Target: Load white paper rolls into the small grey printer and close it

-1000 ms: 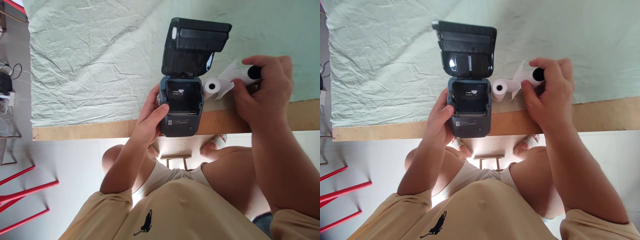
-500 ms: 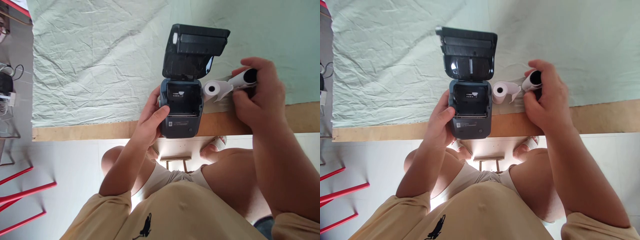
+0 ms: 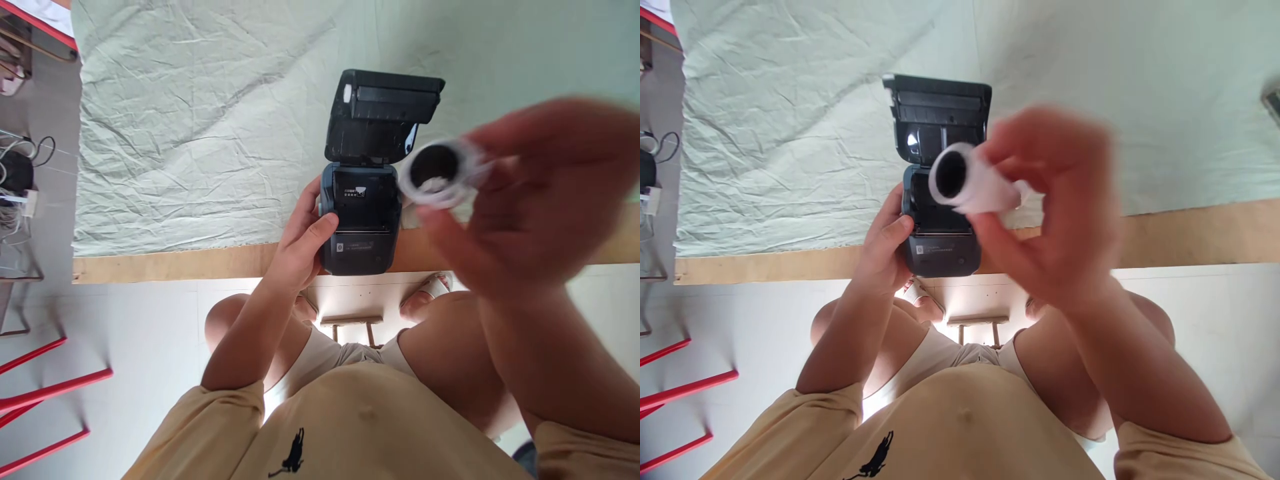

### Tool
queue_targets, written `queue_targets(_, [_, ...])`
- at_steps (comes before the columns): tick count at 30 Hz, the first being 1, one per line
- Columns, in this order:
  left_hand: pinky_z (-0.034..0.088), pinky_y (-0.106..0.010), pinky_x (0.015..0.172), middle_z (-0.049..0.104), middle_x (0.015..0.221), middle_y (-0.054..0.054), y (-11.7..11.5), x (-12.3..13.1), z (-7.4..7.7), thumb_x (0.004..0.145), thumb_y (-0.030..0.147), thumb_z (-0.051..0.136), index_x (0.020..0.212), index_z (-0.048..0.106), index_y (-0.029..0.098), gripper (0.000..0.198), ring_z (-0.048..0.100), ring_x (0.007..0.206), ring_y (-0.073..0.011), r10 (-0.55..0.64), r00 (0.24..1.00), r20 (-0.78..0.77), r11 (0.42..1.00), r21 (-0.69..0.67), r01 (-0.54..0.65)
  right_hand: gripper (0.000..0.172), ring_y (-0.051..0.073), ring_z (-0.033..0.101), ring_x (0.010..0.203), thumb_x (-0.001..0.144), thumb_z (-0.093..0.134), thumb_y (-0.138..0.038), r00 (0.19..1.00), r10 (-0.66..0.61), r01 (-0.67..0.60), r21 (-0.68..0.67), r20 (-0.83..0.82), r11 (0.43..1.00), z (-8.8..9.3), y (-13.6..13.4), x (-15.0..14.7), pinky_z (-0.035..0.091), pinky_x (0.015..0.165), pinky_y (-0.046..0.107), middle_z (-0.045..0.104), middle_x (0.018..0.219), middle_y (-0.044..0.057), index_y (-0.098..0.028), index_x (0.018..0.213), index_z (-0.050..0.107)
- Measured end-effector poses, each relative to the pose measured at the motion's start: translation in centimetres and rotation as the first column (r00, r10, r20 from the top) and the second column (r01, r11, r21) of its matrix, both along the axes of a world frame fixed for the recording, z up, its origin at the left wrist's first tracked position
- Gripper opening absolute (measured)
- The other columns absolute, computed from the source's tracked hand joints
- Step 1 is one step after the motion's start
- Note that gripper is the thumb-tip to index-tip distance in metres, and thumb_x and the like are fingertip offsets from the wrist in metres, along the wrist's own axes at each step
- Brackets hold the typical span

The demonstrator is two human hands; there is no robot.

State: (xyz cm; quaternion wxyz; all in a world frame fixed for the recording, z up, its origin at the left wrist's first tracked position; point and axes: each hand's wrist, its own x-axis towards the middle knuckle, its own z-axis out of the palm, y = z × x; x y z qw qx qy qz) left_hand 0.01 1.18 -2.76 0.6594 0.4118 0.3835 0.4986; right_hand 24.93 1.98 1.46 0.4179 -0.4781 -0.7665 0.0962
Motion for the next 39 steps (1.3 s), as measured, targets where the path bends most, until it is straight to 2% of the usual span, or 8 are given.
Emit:
queue_targets(2, [0.069,-0.033,0.065,0.087,0.119,-0.006,-0.2,0.1,0.1,0.094,0.069,0.090,0.137,0.077,0.033,0.057,0.089,0.124,-0.0356,0.005,1.000,-0.002,1.000,0.019,-0.004,0.020,0.024,0.088,0.112,0.111,0.068,-0.025,0.998,0.057,-0.061,0.173,0.030,0.983,0.3,-0.5,-2.4,0.075,0.091,0.041,0.087,0.125,0.002,-0.034,0.129,0.067])
queue_targets(5, [0.071,-0.034,0.071,0.088,0.120,-0.006,-0.3,0.2,0.4,0.095,0.066,0.090,0.136,0.077,0.033,0.054,0.086,0.133,-0.0362,-0.002,1.000,0.006,0.999,0.037,0.001,0.030,0.017,0.090,0.102,0.103,0.069,-0.001,0.993,0.092,-0.108,0.258,0.074,0.960,-0.4,-0.1,-4.0,0.073,0.092,0.034,0.092,0.119,-0.004,-0.031,0.111,0.067])
queue_targets(15, [0.075,-0.042,0.086,0.088,0.131,-0.008,-0.2,0.0,0.2,0.102,0.064,0.081,0.148,0.069,0.031,0.058,0.087,0.131,-0.0353,-0.067,0.998,0.022,0.996,0.065,0.065,0.023,0.020,0.088,0.101,0.104,0.073,-0.008,0.991,0.117,-0.131,0.297,0.065,0.946,-1.5,-0.6,-4.1,0.061,0.089,0.040,0.087,0.092,-0.006,-0.030,0.098,0.068])
queue_targets(19, [0.075,-0.045,0.102,0.082,0.150,-0.008,0.1,-0.6,-1.2,0.093,0.060,0.093,0.156,0.065,0.034,0.073,0.085,0.132,-0.0368,-0.124,0.992,0.010,0.981,0.150,0.121,0.002,0.022,0.086,0.105,0.109,0.074,-0.027,0.976,0.202,-0.215,0.260,0.077,0.941,-1.7,-1.3,-3.8,0.061,0.088,0.042,0.087,0.097,-0.002,-0.028,0.108,0.072])
queue_targets(22, [0.074,-0.046,0.107,0.078,0.155,-0.007,0.2,-0.8,-1.8,0.084,0.053,0.102,0.158,0.062,0.036,0.086,0.082,0.138,-0.0379,-0.143,0.989,-0.039,0.981,0.128,0.147,0.004,0.023,0.085,0.102,0.109,0.068,-0.026,0.990,0.135,-0.140,0.326,0.037,0.935,-1.6,-1.1,-3.2,0.063,0.090,0.042,0.084,0.095,-0.001,-0.028,0.111,0.070])
queue_targets(25, [0.075,-0.045,0.096,0.079,0.150,-0.009,0.1,-0.7,-1.4,0.080,0.055,0.104,0.163,0.057,0.038,0.097,0.085,0.129,-0.0367,-0.126,0.990,-0.070,0.987,0.092,0.132,0.023,0.027,0.083,0.109,0.106,0.065,-0.026,1.000,-0.028,0.030,0.355,-0.010,0.934,-1.6,-0.7,-2.4,0.066,0.104,0.049,0.084,0.114,0.003,-0.034,0.128,0.068])
queue_targets(30, [0.073,-0.041,0.081,0.083,0.130,-0.009,-0.6,-0.5,-0.2,0.074,0.057,0.108,0.175,0.045,0.040,0.120,0.087,0.112,-0.0356,-0.074,0.990,-0.116,0.997,0.007,0.076,0.068,0.047,0.051,0.174,0.109,0.062,-0.056,0.996,-0.090,0.089,0.081,-0.001,0.993,-2.0,-0.6,-1.7,0.053,0.133,0.077,0.063,0.171,0.010,-0.042,0.173,0.045])
queue_targets(39, [0.072,-0.040,0.077,0.083,0.120,-0.005,-0.6,-0.5,-0.3,0.072,0.057,0.110,0.173,0.049,0.042,0.119,0.085,0.095,-0.0286,-0.041,0.992,-0.119,0.999,-0.015,0.039,0.055,0.045,0.051,0.173,0.108,0.071,-0.056,1.000,-0.018,0.018,-0.038,0.015,0.999,-2.1,0.5,-2.0,0.060,0.126,0.072,0.068,0.162,0.009,-0.039,0.160,0.064])
